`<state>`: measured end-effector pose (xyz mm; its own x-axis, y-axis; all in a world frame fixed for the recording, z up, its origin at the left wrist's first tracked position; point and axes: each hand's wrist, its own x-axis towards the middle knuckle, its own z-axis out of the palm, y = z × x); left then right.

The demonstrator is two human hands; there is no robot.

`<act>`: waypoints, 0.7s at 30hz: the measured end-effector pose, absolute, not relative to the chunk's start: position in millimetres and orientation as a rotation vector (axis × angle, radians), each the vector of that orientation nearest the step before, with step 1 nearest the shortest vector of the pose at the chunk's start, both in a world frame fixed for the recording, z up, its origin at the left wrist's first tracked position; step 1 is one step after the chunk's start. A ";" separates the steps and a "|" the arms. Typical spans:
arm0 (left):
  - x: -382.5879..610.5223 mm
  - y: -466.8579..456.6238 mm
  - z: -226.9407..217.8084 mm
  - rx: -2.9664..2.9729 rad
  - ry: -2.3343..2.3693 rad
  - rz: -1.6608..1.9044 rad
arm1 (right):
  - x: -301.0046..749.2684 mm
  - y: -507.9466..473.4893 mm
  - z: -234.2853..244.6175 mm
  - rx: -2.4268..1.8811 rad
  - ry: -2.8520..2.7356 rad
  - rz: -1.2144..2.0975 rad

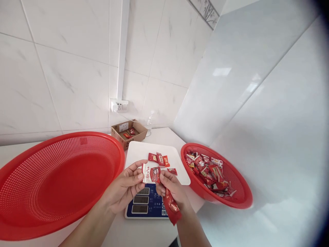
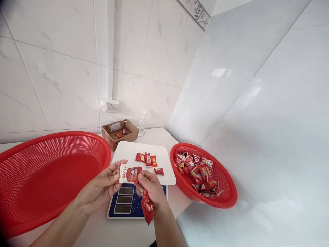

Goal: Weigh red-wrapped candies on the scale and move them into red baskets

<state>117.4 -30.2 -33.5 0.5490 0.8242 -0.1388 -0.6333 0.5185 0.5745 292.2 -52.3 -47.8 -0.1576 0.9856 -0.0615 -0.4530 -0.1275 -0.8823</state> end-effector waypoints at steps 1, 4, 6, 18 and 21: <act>117.4 -29.8 -33.4 0.496 0.413 0.906 | 292.0 -52.3 -47.0 -0.830 -0.897 1.581; 117.7 -28.3 -33.9 0.492 0.389 0.910 | 291.3 -52.3 -44.9 -0.809 -0.906 1.596; 117.8 -28.0 -34.2 0.489 0.385 0.910 | 290.8 -52.3 -44.2 -0.810 -0.901 1.588; 112.9 -27.7 -26.8 0.768 0.585 1.146 | 289.2 -42.9 -40.6 -0.922 -0.812 1.424; 108.3 -31.1 -21.3 0.884 0.734 1.376 | 287.7 -39.4 -40.1 -0.970 -0.782 1.347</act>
